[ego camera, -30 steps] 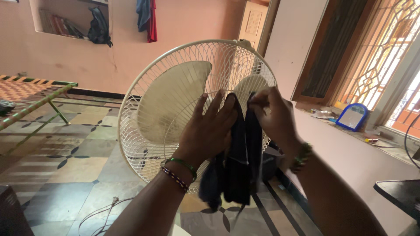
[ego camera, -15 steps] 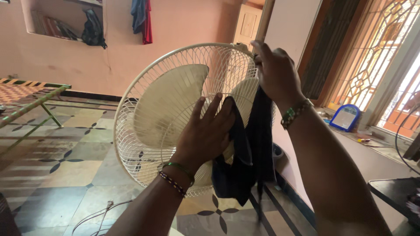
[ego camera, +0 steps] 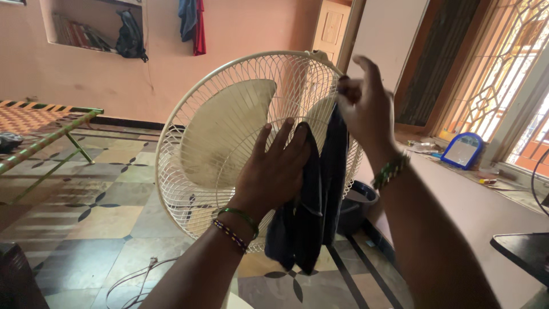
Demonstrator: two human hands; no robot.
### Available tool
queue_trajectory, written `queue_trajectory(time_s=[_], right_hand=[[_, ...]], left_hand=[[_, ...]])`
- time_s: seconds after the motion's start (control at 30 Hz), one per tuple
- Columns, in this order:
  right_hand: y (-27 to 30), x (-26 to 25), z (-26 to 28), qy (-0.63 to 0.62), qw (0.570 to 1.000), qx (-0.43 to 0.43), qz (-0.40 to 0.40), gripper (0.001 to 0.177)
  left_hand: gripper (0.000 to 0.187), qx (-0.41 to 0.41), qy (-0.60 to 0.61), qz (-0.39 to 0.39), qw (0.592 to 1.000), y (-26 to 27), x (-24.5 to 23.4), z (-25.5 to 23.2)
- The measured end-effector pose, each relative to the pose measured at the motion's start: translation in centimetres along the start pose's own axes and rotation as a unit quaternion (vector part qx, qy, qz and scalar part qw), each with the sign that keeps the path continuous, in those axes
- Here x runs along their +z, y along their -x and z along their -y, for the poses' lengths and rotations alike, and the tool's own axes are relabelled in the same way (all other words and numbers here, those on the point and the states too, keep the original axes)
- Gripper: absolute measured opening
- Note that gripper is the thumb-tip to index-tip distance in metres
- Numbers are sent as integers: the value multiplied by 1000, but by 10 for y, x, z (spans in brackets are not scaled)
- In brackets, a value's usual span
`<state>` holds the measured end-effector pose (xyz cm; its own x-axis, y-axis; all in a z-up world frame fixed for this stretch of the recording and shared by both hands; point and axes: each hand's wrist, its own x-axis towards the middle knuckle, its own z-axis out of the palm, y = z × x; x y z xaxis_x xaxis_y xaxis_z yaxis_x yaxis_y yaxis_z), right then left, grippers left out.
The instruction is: The person wipes the base and the front grill of a pedestal fan using a cloth while sitting on the floor.
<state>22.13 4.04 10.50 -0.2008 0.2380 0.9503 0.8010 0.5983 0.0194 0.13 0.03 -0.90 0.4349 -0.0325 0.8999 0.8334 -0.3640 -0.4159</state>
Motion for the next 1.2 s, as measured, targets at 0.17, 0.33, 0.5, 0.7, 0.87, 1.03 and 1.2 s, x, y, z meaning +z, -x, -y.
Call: queue_trajectory(time_s=[0.17, 0.33, 0.5, 0.7, 0.87, 1.03, 1.2], right_hand=[[60, -1, 24, -47, 998, 33, -15, 65], [74, -19, 18, -295, 939, 162, 67, 58], [84, -47, 11, -350, 907, 181, 149, 55], [108, -48, 17, -318, 923, 161, 145, 43], [125, -32, 37, -433, 882, 150, 108, 31], [118, -27, 69, -411, 903, 123, 29, 17], [94, -27, 96, -342, 938, 9, 48, 20]], left_hand=[[42, -3, 18, 30, 999, -3, -3, -6], [49, 11, -1, 24, 1000, -5, -17, -12], [46, 22, -2, 61, 998, -5, -26, -19], [42, 17, 17, 38, 999, 3, -34, -29], [62, -5, 110, 118, 987, 12, -48, -56], [95, -86, 322, 90, 938, 11, -57, -68], [55, -371, 452, -40, 810, 0, -58, -55]])
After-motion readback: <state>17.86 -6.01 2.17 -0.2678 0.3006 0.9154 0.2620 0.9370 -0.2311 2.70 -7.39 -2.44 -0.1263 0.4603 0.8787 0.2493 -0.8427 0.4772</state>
